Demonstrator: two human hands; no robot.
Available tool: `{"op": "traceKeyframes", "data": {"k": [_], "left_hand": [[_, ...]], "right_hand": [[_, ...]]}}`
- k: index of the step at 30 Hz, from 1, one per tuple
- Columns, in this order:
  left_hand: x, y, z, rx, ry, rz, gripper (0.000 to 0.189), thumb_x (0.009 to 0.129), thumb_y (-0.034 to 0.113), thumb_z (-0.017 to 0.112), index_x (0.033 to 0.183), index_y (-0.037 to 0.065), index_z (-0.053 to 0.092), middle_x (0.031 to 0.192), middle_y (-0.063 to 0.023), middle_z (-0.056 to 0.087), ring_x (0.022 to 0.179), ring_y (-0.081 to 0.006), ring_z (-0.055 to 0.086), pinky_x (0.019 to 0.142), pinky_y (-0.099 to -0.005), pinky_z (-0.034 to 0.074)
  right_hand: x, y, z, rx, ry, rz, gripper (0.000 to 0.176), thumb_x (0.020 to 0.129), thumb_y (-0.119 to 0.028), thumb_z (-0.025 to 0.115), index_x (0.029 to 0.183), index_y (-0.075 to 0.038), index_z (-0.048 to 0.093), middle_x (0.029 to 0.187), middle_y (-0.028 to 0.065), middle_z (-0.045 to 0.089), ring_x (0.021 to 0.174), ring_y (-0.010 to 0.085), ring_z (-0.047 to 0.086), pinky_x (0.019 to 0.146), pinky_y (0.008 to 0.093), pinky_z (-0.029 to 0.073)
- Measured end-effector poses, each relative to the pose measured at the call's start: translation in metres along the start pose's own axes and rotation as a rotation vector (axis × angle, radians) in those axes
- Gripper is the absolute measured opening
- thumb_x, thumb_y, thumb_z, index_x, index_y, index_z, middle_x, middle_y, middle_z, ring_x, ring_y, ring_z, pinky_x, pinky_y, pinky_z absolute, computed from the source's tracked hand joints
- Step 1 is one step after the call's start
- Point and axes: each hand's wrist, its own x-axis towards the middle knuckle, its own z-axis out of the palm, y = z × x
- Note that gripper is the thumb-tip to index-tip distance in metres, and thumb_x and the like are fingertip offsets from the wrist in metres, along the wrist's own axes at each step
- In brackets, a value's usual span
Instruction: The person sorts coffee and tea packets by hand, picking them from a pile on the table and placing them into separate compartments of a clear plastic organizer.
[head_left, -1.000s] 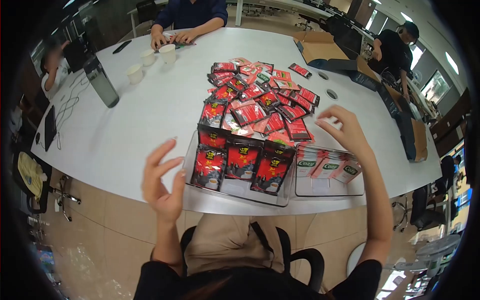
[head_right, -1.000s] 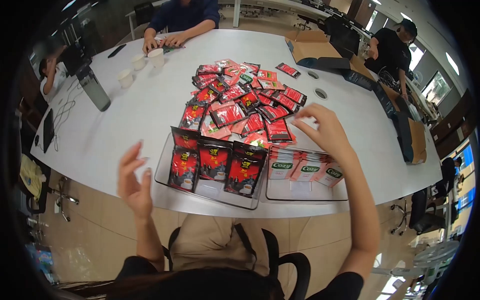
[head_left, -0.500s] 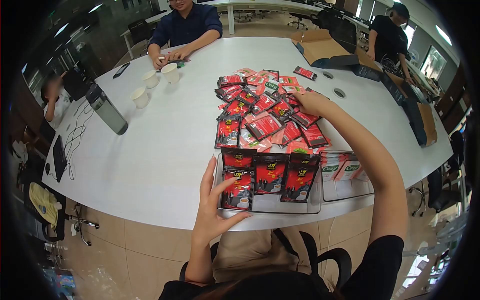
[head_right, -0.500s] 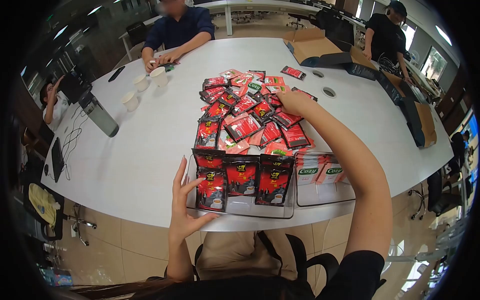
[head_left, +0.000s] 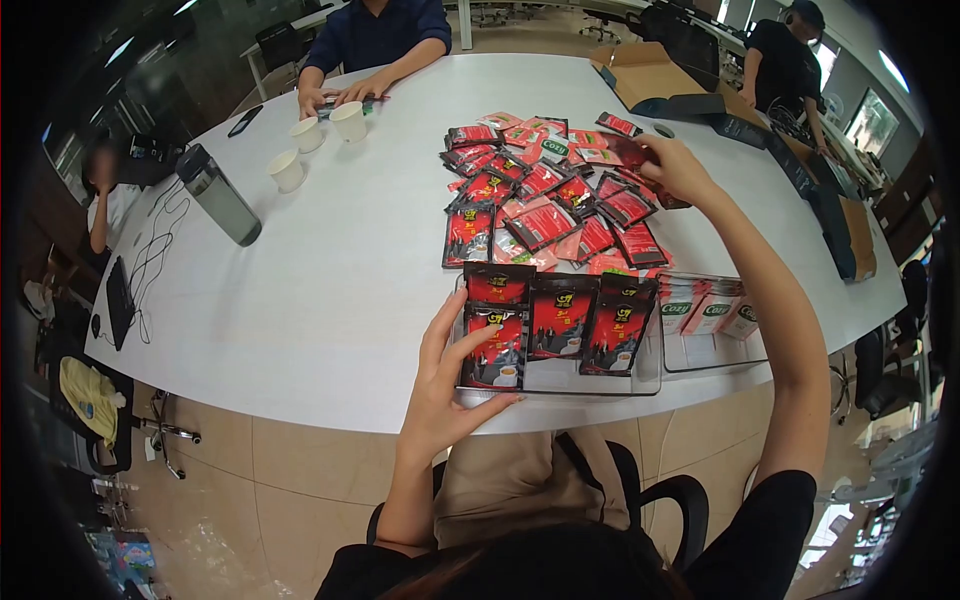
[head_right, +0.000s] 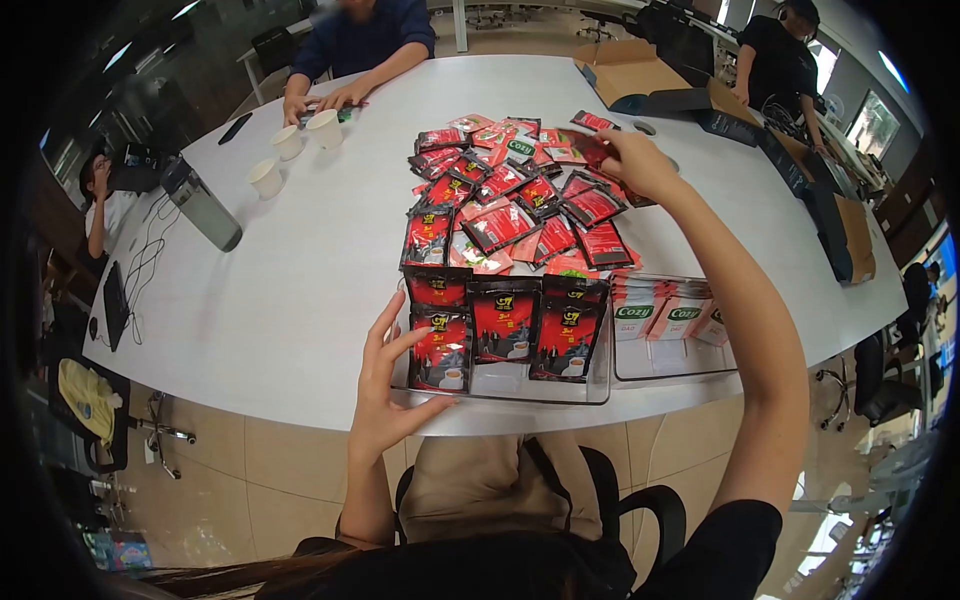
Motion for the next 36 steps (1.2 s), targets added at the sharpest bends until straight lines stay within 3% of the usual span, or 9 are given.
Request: {"op": "traceKeyframes", "data": {"k": [8,12,17,20,22,26,31,33,36], "left_hand": [[-0.002,0.008,0.0,-0.018,0.229,0.128,0.052,0.069,0.009,0.077,0.118,0.006,0.06,0.138,-0.0205,0.045,0.13,-0.0384,0.042,0.106,-0.0462,0.035],[0.002,0.041,0.008,-0.486,0.381,0.018,0.048,0.077,0.004,0.07,0.122,-0.001,0.053,0.137,-0.0216,0.046,0.128,-0.0331,0.045,0.105,-0.0433,0.038],[0.008,0.06,0.01,-1.012,0.192,-0.117,0.088,0.086,0.024,0.069,0.148,-0.001,0.012,0.142,-0.0184,0.037,0.131,-0.024,0.039,0.103,-0.0368,0.037],[-0.009,0.05,0.017,-0.874,0.229,-0.268,0.046,0.095,0.017,0.057,0.133,-0.002,0.038,0.12,-0.0107,0.056,0.108,-0.0141,0.056,0.091,-0.0279,0.044],[-0.014,0.049,0.016,-0.831,0.323,-0.238,0.036,0.098,0.018,0.049,0.129,0.001,0.041,0.119,-0.0096,0.058,0.107,-0.0151,0.057,0.091,-0.0307,0.046],[-0.016,0.053,0.018,-0.868,0.522,-0.255,0.034,0.101,0.021,0.044,0.129,0.002,0.041,0.118,-0.0091,0.058,0.106,-0.0157,0.058,0.09,-0.034,0.048],[-0.008,0.043,0.009,-0.808,0.643,-0.118,0.045,0.102,0.025,0.037,0.138,0.0,0.027,0.13,-0.0301,0.048,0.118,-0.0362,0.053,0.097,-0.0424,0.048],[-0.008,0.028,-0.002,-0.673,0.711,-0.102,0.045,0.102,0.025,0.038,0.138,0.0,0.028,0.128,-0.0291,0.051,0.116,-0.0306,0.056,0.092,-0.0391,0.051],[-0.007,0.01,-0.011,-0.577,0.775,-0.149,0.044,0.102,0.025,0.04,0.137,0.0,0.03,0.127,-0.0278,0.052,0.115,-0.0262,0.056,0.09,-0.036,0.052]], "right_hand": [[-0.088,-0.092,-0.065,0.829,0.151,0.087,0.026,0.087,-0.007,0.059,0.111,0.002,0.058,0.098,0.0065,0.066,0.089,0.0101,0.061,0.079,0.0282,0.05],[-0.119,-0.144,-0.067,1.04,-0.017,0.048,0.029,0.087,-0.005,0.06,0.114,0.003,0.056,0.101,0.0043,0.065,0.09,0.0074,0.059,0.081,0.0247,0.048],[-0.138,-0.195,-0.028,1.072,-0.437,-0.069,0.03,0.085,-0.004,0.062,0.113,0.004,0.056,0.099,0.0034,0.064,0.089,0.0057,0.056,0.079,0.0237,0.047],[-0.145,-0.221,-0.013,1.163,-0.554,-0.208,0.034,0.084,-0.004,0.063,0.116,0.006,0.055,0.099,0.0049,0.064,0.09,0.0069,0.054,0.081,0.0248,0.045],[-0.144,-0.226,-0.007,1.179,-0.575,-0.193,0.041,0.083,0.001,0.066,0.122,0.003,0.052,0.112,0.0034,0.06,0.098,0.0069,0.054,0.086,0.0239,0.046],[-0.149,-0.228,0.001,1.424,-0.506,-0.123,0.054,0.08,0.005,0.066,0.13,0.0,0.046,0.116,0.0077,0.059,0.103,0.011,0.056,0.091,0.0271,0.047],[-0.158,-0.213,-0.003,1.445,-0.391,0.049,0.051,0.078,0.008,0.067,0.123,0.0,0.045,0.112,0.0101,0.059,0.1,0.0126,0.06,0.087,0.0264,0.05],[-0.16,-0.201,-0.006,1.35,-0.247,0.074,0.045,0.076,0.008,0.069,0.115,-0.001,0.048,0.104,0.0092,0.061,0.093,0.0117,0.062,0.081,0.0255,0.052],[-0.159,-0.182,-0.013,1.055,-0.088,-0.029,0.045,0.082,0.004,0.063,0.123,-0.003,0.046,0.094,0.01,0.065,0.082,0.0151,0.065,0.073,0.026,0.052]]}}
